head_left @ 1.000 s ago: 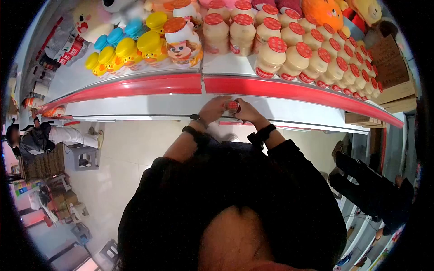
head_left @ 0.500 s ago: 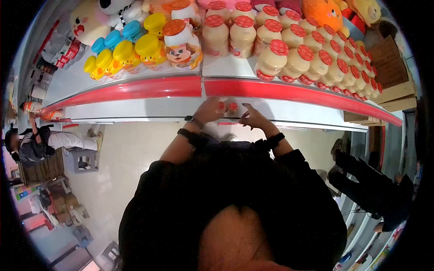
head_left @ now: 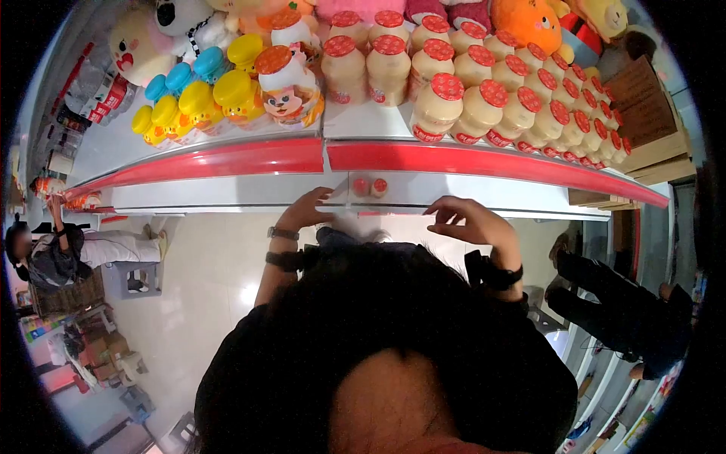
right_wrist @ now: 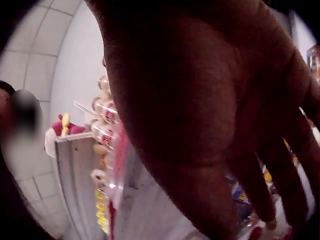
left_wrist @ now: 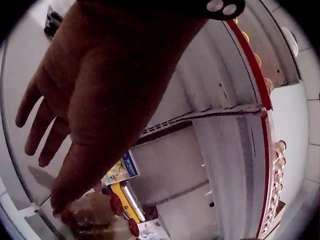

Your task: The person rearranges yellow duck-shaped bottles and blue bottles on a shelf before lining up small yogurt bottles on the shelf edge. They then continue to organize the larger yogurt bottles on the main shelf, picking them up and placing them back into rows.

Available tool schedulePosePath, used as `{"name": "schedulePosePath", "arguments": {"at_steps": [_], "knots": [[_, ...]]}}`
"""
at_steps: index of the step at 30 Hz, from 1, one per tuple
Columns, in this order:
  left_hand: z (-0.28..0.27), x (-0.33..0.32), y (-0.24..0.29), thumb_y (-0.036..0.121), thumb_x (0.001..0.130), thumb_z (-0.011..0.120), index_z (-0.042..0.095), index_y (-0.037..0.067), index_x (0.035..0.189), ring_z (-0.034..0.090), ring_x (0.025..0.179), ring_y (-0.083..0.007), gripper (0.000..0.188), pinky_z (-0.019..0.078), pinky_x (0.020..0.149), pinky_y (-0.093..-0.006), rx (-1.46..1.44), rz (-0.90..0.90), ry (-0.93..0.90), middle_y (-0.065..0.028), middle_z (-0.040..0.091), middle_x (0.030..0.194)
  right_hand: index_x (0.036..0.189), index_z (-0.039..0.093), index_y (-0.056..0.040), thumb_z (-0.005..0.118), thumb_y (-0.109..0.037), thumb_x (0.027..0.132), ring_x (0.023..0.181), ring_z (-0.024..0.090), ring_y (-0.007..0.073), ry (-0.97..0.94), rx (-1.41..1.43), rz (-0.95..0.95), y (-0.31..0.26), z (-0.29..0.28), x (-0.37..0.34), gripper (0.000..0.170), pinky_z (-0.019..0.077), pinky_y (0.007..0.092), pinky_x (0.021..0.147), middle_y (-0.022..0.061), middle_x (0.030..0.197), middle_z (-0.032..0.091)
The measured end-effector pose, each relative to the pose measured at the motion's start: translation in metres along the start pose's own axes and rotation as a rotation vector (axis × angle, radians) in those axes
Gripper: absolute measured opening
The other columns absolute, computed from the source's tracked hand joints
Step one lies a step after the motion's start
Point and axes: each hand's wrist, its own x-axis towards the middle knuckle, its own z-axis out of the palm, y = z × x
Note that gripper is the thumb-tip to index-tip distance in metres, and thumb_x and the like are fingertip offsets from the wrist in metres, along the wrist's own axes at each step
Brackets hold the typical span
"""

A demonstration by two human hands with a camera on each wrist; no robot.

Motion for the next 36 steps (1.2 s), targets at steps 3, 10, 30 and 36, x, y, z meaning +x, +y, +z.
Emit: {"name": "schedulePosePath", "arguments": {"at_steps": [3, 10, 30, 36], "knots": [[0.004, -0.01, 0.004, 0.03, 0.072, 0.083, 0.05, 0.004, 0.134, 0.059, 0.116, -0.0334, 0.074, 0.0494, 0.097, -0.0429, 0.083, 0.022, 0.077, -0.0204, 0.06, 0.124, 0.116, 0.063, -0.0052, 0.075, -0.006, 0.082, 0.086, 0.068, 0.0163, 0.182, 0.264, -0.365, -0.045, -0.006, -0.01, 0.036, 0.0539, 0.0278, 0.072, 0.0098, 0.104, 0.068], [0.021, -0.012, 0.007, 0.032, 0.075, 0.079, 0.053, 0.006, 0.132, 0.06, 0.111, -0.0332, 0.067, 0.0508, 0.093, -0.0422, 0.1, 0.007, 0.138, -0.0193, 0.063, 0.121, 0.132, 0.05, 0.0016, 0.066, 0.005, 0.083, 0.082, 0.069, 0.0182, 0.763, 0.12, -0.677, -0.129, -0.008, 0.001, 0.052, 0.0542, 0.0252, 0.065, 0.0213, 0.141, 0.047], [0.031, -0.037, 0.002, 0.031, 0.083, 0.074, 0.058, 0.001, 0.124, 0.064, 0.106, -0.0324, 0.053, 0.0531, 0.088, -0.0405, 0.042, -0.078, 0.254, -0.02, 0.065, 0.115, 0.125, 0.054, -0.0053, 0.073, -0.005, 0.08, 0.084, 0.063, 0.0298, 0.978, -0.407, -0.488, -0.141, -0.012, 0.032, 0.048, 0.0546, 0.0356, 0.067, 0.0161, 0.124, 0.055], [0.031, -0.024, -0.003, 0.028, 0.083, 0.072, 0.059, -0.001, 0.12, 0.067, 0.1, -0.0342, 0.049, 0.054, 0.083, -0.04, 0.05, 0.018, 0.243, -0.0209, 0.066, 0.113, 0.124, 0.054, -0.0068, 0.07, -0.007, 0.082, 0.088, 0.066, 0.0319, 0.91, -0.547, -0.587, -0.13, -0.019, 0.03, 0.045, 0.0556, 0.0378, 0.067, 0.0126, 0.123, 0.057]]}}
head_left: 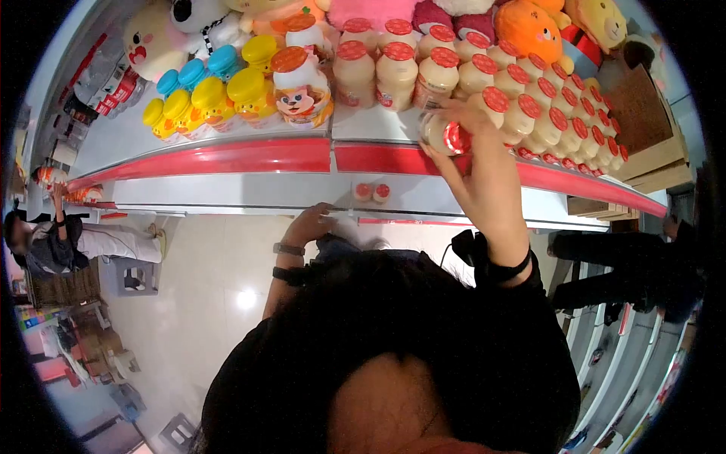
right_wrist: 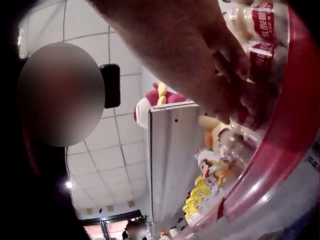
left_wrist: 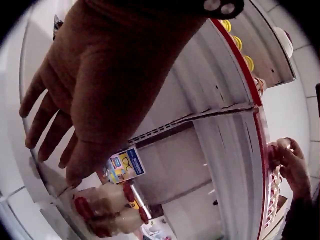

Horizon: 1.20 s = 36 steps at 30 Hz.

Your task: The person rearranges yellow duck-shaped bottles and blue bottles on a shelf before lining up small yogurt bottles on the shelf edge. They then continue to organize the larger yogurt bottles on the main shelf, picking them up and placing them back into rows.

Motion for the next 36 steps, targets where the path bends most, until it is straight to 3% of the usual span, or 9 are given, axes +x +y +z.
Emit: {"name": "schedulePosePath", "arguments": {"at_steps": [3, 7, 11, 13, 16, 19, 23, 26, 36], "knots": [[0.002, 0.005, 0.001, 0.027, 0.083, 0.071, 0.059, 0.0, 0.12, 0.067, 0.1, -0.0344, 0.048, 0.0539, 0.082, -0.0403, 0.014, 0.028, -0.02, -0.0208, 0.066, 0.113, 0.109, 0.058, -0.0043, 0.081, -0.008, 0.076, 0.103, 0.065, 0.032, -0.197, -0.068, -0.004, -0.004, -0.011, -0.005, 0.041, 0.0568, 0.0357, 0.071, 0.0141, 0.117, 0.062], [0.003, 0.01, -0.001, 0.025, 0.083, 0.07, 0.06, -0.001, 0.12, 0.067, 0.1, -0.0356, 0.047, 0.0537, 0.083, -0.0403, 0.078, 0.06, -0.025, -0.0214, 0.065, 0.113, 0.107, 0.059, -0.0054, 0.089, -0.012, 0.065, 0.09, 0.07, 0.0318, -0.06, -0.026, -0.256, -0.005, -0.03, -0.045, 0.052, 0.0581, 0.0366, 0.07, 0.0118, 0.114, 0.066], [0.003, 0.008, 0.009, 0.027, 0.084, 0.071, 0.057, 0.002, 0.126, 0.065, 0.103, -0.0352, 0.051, 0.0536, 0.087, -0.04, 0.068, 0.012, -0.059, -0.0207, 0.064, 0.117, 0.109, 0.061, -0.009, 0.085, -0.013, 0.069, 0.092, 0.071, 0.026, -0.355, 0.231, -0.084, -0.003, -0.023, -0.064, 0.047, 0.0573, 0.0334, 0.071, 0.009, 0.112, 0.068], [0.005, 0.011, -0.001, 0.028, 0.087, 0.074, 0.051, 0.007, 0.135, 0.062, 0.109, -0.0288, 0.057, 0.0543, 0.091, -0.0383, 0.066, -0.037, -0.114, -0.0168, 0.061, 0.124, 0.112, 0.06, -0.0102, 0.081, -0.014, 0.073, 0.088, 0.069, 0.0297, -0.481, 0.174, -0.023, 0.01, -0.006, -0.085, 0.044, 0.0561, 0.0359, 0.071, 0.0085, 0.108, 0.068], [0.012, 0.011, -0.006, 0.029, 0.085, 0.075, 0.031, 0.01, 0.149, 0.058, 0.118, -0.0359, 0.08, 0.0531, 0.094, -0.0417, 0.087, -0.01, -0.03, -0.0242, 0.05, 0.138, 0.113, 0.06, -0.0103, 0.076, -0.02, 0.079, 0.08, 0.066, 0.033, -0.639, 0.152, 0.14, 0.044, 0.033, -0.122, 0.039, 0.0544, 0.0383, 0.068, 0.0117, 0.101, 0.066], [0.015, 0.011, -0.004, 0.028, 0.085, 0.076, 0.008, 0.012, 0.155, 0.048, 0.128, -0.0417, 0.099, 0.0513, 0.097, -0.0452, 0.138, 0.174, 0.094, -0.0298, 0.032, 0.149, 0.117, 0.057, -0.0098, 0.072, -0.019, 0.081, 0.084, 0.066, 0.0331, -0.626, 0.218, 0.24, 0.086, 0.074, -0.154, 0.04, 0.0541, 0.0399, 0.071, 0.0126, 0.102, 0.064], [0.007, 0.003, 0.034, 0.027, 0.08, 0.075, -0.003, 0.016, 0.156, 0.048, 0.127, -0.0445, 0.109, 0.047, 0.099, -0.046, 0.059, 0.039, 0.065, -0.032, 0.037, 0.146, 0.117, 0.055, -0.0093, 0.069, -0.018, 0.08, 0.096, 0.063, 0.036, -0.513, 0.236, 0.295, 0.121, 0.124, -0.18, 0.04, 0.0529, 0.043, 0.079, 0.0146, 0.111, 0.061], [0.01, 0.002, 0.031, 0.025, 0.082, 0.075, -0.002, 0.016, 0.156, 0.041, 0.134, -0.0438, 0.107, 0.0456, 0.101, -0.0453, 0.03, 0.081, 0.075, -0.0312, 0.034, 0.148, 0.117, 0.054, -0.009, 0.066, -0.018, 0.08, 0.102, 0.06, 0.0379, -0.566, 0.258, 0.439, 0.128, 0.148, -0.18, 0.04, 0.0513, 0.0456, 0.084, 0.0161, 0.115, 0.059], [0.01, -0.001, 0.032, 0.028, 0.083, 0.075, -0.002, 0.008, 0.155, 0.037, 0.137, -0.0437, 0.108, 0.0415, 0.106, -0.0452, 0.019, 0.062, -0.001, -0.0293, 0.028, 0.152, 0.125, 0.049, -0.0055, 0.067, -0.018, 0.081, 0.108, 0.057, 0.0423, -0.581, 0.217, 0.421, 0.133, 0.176, -0.186, 0.05, 0.0492, 0.0485, 0.09, 0.0208, 0.122, 0.056]]}}
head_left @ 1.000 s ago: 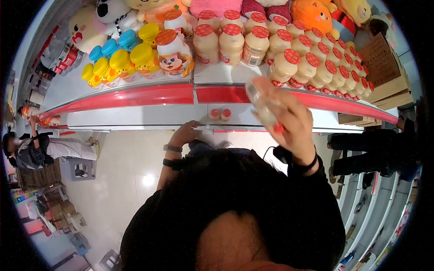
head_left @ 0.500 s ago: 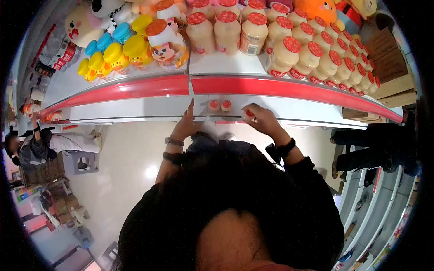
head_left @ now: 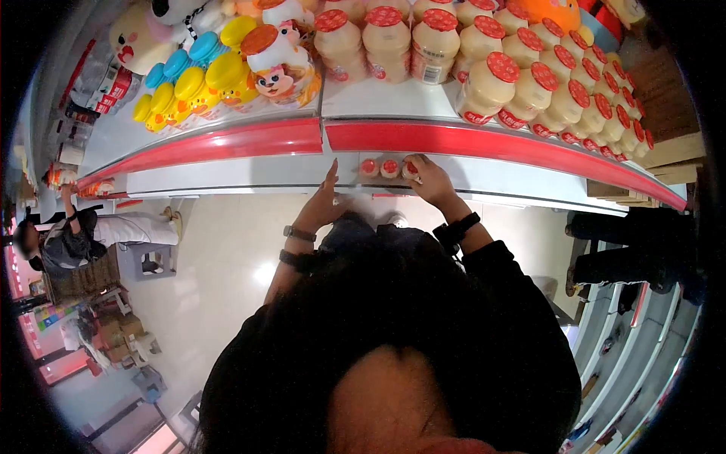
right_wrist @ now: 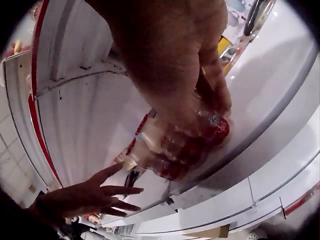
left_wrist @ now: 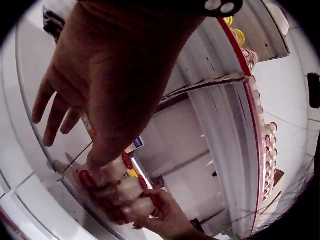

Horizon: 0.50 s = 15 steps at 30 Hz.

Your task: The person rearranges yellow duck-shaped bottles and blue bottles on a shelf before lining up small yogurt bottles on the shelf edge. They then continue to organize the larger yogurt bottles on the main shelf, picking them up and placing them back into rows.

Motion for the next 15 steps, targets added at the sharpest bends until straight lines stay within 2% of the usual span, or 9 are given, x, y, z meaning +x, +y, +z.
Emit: {"name": "schedulePosePath", "arguments": {"at_steps": [2, 5, 8, 11, 15], "knots": [[0.0, 0.002, -0.003, 0.03, 0.082, 0.075, -0.003, 0.008, 0.155, 0.038, 0.136, -0.0439, 0.109, 0.0408, 0.106, -0.0456, 0.028, 0.005, -0.014, -0.0299, 0.028, 0.152, 0.128, 0.046, -0.0039, 0.068, -0.019, 0.08, 0.11, 0.056, 0.043, 0.01, -0.016, -0.005, 0.008, 0.006, 0.0, 0.054, 0.0483, 0.0491, 0.091, 0.0222, 0.124, 0.056], [0.001, 0.008, -0.004, 0.028, 0.087, 0.074, -0.006, 0.01, 0.155, 0.039, 0.137, -0.0391, 0.106, 0.0489, 0.1, -0.0443, 0.054, -0.044, -0.068, -0.0237, 0.014, 0.159, 0.123, 0.048, -0.0052, 0.071, -0.014, 0.078, 0.11, 0.056, 0.0413, 0.093, 0.013, -0.041, 0.013, 0.012, -0.002, 0.051, 0.0475, 0.0469, 0.09, 0.0192, 0.118, 0.058], [0.004, 0.016, 0.0, 0.03, 0.086, 0.074, -0.007, 0.01, 0.155, 0.038, 0.137, -0.0394, 0.108, 0.0484, 0.101, -0.0449, 0.031, -0.029, -0.124, -0.0252, 0.018, 0.157, 0.131, 0.043, -0.0032, 0.07, -0.022, 0.08, 0.114, 0.054, 0.0423, 0.027, 0.022, 0.0, 0.014, 0.013, 0.0, 0.061, 0.0453, 0.049, 0.096, 0.0227, 0.125, 0.055], [0.012, 0.022, 0.006, 0.027, 0.081, 0.073, -0.005, 0.007, 0.154, 0.037, 0.137, -0.0432, 0.109, 0.038, 0.109, -0.0417, -0.002, 0.061, -0.102, -0.0321, 0.03, 0.15, 0.124, 0.048, -0.0038, 0.072, -0.015, 0.077, 0.113, 0.055, 0.0401, 0.092, 0.01, -0.035, 0.012, 0.017, 0.001, 0.054, 0.0463, 0.0456, 0.093, 0.0187, 0.12, 0.059], [0.013, 0.027, 0.02, 0.025, 0.081, 0.07, -0.004, 0.006, 0.154, 0.038, 0.137, -0.0422, 0.106, 0.0368, 0.11, -0.0417, -0.049, 0.125, -0.146, -0.0323, 0.032, 0.149, 0.129, 0.045, -0.0032, 0.073, -0.015, 0.077, 0.116, 0.053, 0.0406, 0.065, 0.051, -0.01, 0.017, 0.021, 0.003, 0.061, 0.0449, 0.0458, 0.098, 0.0206, 0.125, 0.056]]}}
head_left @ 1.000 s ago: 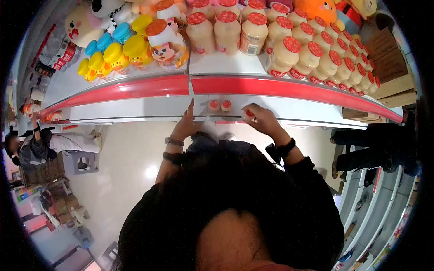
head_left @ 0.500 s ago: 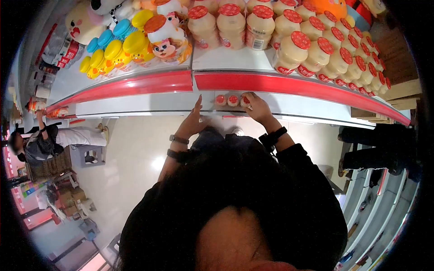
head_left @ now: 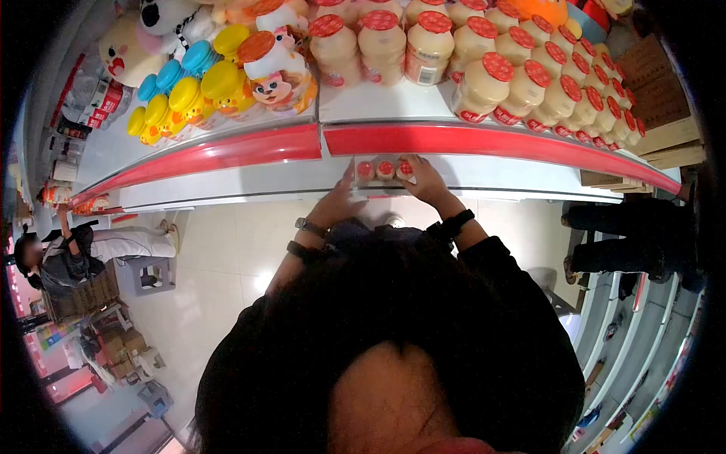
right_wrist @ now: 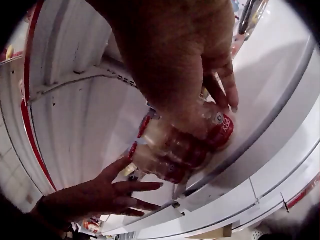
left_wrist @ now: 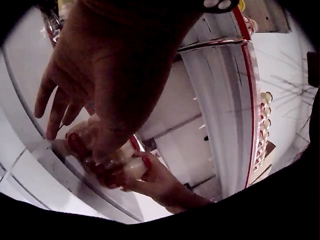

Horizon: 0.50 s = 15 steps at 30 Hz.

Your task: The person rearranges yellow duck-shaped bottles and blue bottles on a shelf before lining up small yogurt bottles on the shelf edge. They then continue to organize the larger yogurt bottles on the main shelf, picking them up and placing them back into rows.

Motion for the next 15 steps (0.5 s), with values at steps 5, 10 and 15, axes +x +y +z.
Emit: {"name": "schedulePosePath", "arguments": {"at_steps": [5, 10, 15], "knots": [[0.002, -0.002, 0.0, 0.024, 0.081, 0.07, -0.003, 0.003, 0.153, 0.04, 0.136, -0.042, 0.105, 0.0375, 0.109, -0.042, 0.085, 0.004, 0.036, -0.0318, 0.039, 0.145, 0.138, 0.041, -0.0034, 0.074, -0.009, 0.076, 0.112, 0.058, 0.0341, 0.085, 0.085, -0.022, 0.014, 0.0, -0.016, 0.07, 0.0504, 0.0402, 0.093, 0.0212, 0.13, 0.053], [0.0, -0.005, -0.01, 0.043, 0.083, 0.075, -0.011, 0.009, 0.154, 0.04, 0.136, -0.0401, 0.116, 0.0467, 0.102, -0.0439, 0.018, -0.119, -0.048, -0.0292, 0.019, 0.156, 0.141, 0.042, -0.0076, 0.076, -0.008, 0.076, 0.097, 0.064, 0.0284, -0.005, 0.2, 0.105, 0.027, -0.017, -0.044, 0.073, 0.0561, 0.0352, 0.08, 0.0208, 0.132, 0.052], [0.007, -0.003, -0.024, 0.047, 0.083, 0.074, -0.012, 0.012, 0.154, 0.042, 0.134, -0.0416, 0.117, 0.0471, 0.101, -0.0448, 0.03, -0.082, -0.029, -0.0294, 0.016, 0.157, 0.139, 0.045, -0.0096, 0.076, -0.011, 0.081, 0.085, 0.066, 0.0229, -0.071, 0.309, 0.343, 0.016, -0.036, -0.07, 0.066, 0.0566, 0.0323, 0.074, 0.0176, 0.123, 0.058]]}}
